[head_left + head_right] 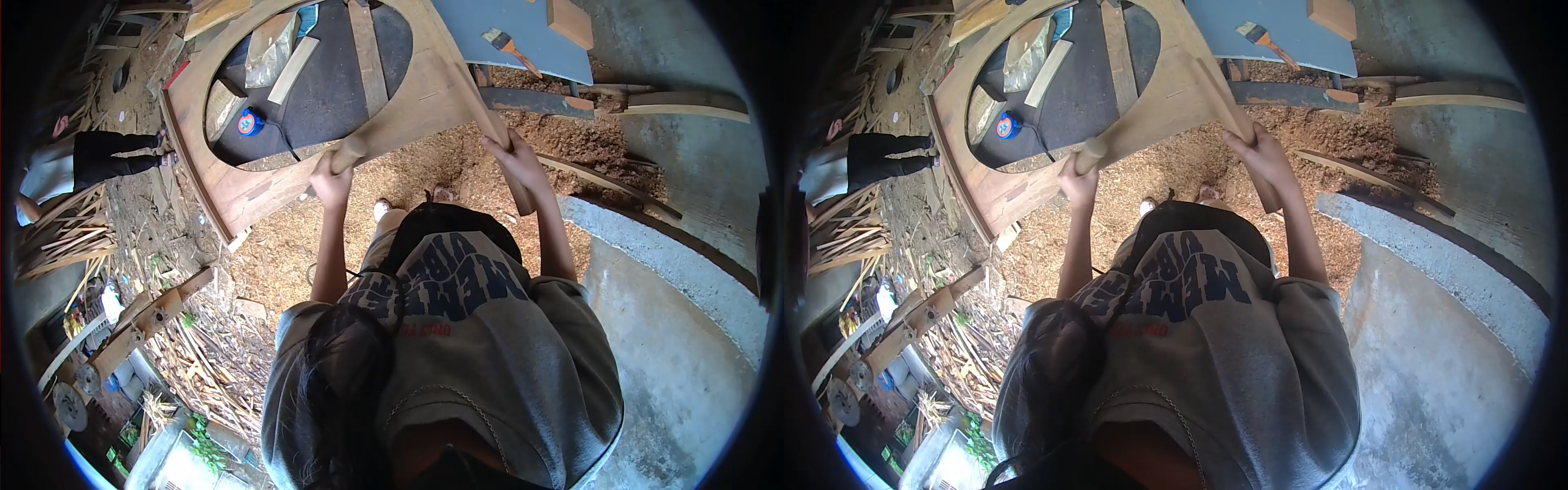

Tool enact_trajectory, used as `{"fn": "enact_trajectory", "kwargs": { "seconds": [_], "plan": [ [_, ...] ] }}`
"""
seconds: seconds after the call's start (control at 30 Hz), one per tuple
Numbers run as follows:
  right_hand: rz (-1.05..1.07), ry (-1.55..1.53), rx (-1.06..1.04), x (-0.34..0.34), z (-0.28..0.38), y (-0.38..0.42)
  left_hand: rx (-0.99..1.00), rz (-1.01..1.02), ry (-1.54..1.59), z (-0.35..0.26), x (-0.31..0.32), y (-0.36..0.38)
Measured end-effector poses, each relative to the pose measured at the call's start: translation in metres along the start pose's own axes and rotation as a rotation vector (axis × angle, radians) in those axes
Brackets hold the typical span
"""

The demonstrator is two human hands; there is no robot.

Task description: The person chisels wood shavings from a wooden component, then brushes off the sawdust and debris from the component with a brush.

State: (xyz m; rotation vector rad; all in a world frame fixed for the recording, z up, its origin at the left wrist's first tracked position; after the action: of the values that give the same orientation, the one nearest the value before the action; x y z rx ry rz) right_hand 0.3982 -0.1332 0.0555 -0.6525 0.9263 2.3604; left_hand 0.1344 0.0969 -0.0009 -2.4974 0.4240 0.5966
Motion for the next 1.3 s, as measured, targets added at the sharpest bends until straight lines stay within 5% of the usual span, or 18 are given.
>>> {"fn": "enact_trajectory", "kwargs": {
  "seconds": [0.2, 0.27, 0.7, 0.77, 0.83, 1.03, 1.13, 1.3],
  "plan": [
    [-0.063, -0.061, 0.019, 0.0, -0.023, 0.006, 0.253, 0.385, 0.119, -0.073, 0.094, -0.036],
    [-0.099, -0.063, 0.042, -0.009, -0.02, 0.012, 0.181, 0.613, 0.04, -0.08, 0.129, -0.041],
    [-0.324, -0.143, 0.11, -0.047, 0.024, -0.012, -0.104, 0.571, 0.078, -0.077, 0.175, -0.065],
    [-0.309, -0.181, 0.039, -0.03, 0.027, -0.024, -0.122, 0.581, 0.089, -0.076, 0.174, -0.071],
    [-0.022, -0.035, -0.061, -0.019, 0.031, -0.031, -0.148, 0.57, 0.018, -0.075, 0.17, -0.076],
    [-0.056, -0.163, 0.09, -0.05, 0.06, -0.039, -0.217, 0.59, 0.075, -0.06, 0.157, -0.093],
    [0.026, 0.091, -0.023, -0.034, 0.07, -0.044, -0.299, 0.615, 0.138, -0.053, 0.156, -0.1],
    [0.083, 0.087, 0.039, -0.042, 0.084, -0.059, -0.434, 0.673, 0.238, -0.046, 0.144, -0.108]
  ]
}}
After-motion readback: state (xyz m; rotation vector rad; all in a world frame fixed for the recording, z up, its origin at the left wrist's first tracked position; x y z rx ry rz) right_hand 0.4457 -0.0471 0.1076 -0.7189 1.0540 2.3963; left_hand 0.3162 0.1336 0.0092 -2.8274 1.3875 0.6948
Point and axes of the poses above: each hand's wrist, its own y-axis away from the middle knuckle, its own x-axis out of the palm, z = x × y, the point moved 2 cm from there along -y, towards the middle knuckle, and after that the axes turned 10 degrees about y, right-handed, at the moved point
